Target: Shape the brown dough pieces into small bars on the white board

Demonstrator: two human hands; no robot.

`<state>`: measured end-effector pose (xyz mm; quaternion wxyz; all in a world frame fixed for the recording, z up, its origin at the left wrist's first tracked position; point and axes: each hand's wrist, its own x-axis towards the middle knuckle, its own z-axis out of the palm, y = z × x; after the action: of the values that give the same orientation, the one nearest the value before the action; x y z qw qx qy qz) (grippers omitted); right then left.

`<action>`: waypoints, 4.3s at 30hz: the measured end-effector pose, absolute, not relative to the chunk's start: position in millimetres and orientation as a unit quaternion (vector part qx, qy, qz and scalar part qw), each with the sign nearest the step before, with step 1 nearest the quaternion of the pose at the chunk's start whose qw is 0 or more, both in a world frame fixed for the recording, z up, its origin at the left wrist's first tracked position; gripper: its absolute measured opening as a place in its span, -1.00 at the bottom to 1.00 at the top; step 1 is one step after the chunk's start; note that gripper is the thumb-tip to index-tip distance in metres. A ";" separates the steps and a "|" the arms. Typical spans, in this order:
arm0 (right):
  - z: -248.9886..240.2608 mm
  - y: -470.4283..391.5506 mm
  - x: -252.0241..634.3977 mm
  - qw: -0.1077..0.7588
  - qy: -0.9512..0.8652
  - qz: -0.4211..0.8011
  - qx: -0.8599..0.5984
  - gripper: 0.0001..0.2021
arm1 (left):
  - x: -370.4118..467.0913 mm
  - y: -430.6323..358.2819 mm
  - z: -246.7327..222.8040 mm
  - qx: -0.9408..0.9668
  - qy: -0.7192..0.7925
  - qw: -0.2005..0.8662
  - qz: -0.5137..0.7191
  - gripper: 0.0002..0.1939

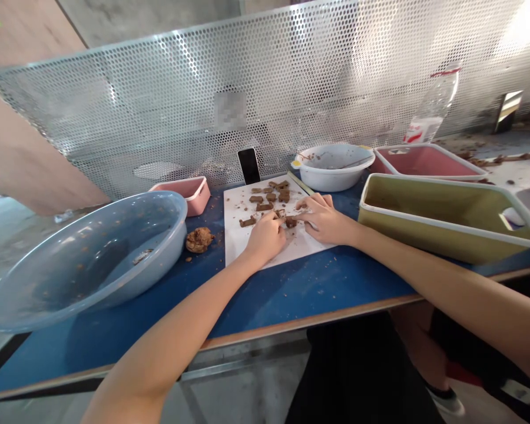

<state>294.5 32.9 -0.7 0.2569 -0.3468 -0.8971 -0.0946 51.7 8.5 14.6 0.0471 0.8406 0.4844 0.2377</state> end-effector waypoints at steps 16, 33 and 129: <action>0.5 29.8 292.6 0.241 -0.908 -0.118 -0.323 -0.44 | 52.5 9.1 13.3 0.842 0.485 0.043 0.231 -0.63; -3.2 32.8 293.8 0.244 -0.909 -0.122 -0.315 -0.44 | 53.7 7.8 16.5 0.840 0.489 0.051 0.231 -0.67; -14.8 61.6 292.0 0.282 -0.869 0.014 -0.406 -0.69 | 52.5 39.1 11.9 0.847 0.472 0.063 0.238 -0.75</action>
<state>292.0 61.6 -14.8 0.2824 -0.4059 -0.8691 0.0135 52.5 39.1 11.9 0.0625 0.8467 0.4719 0.2377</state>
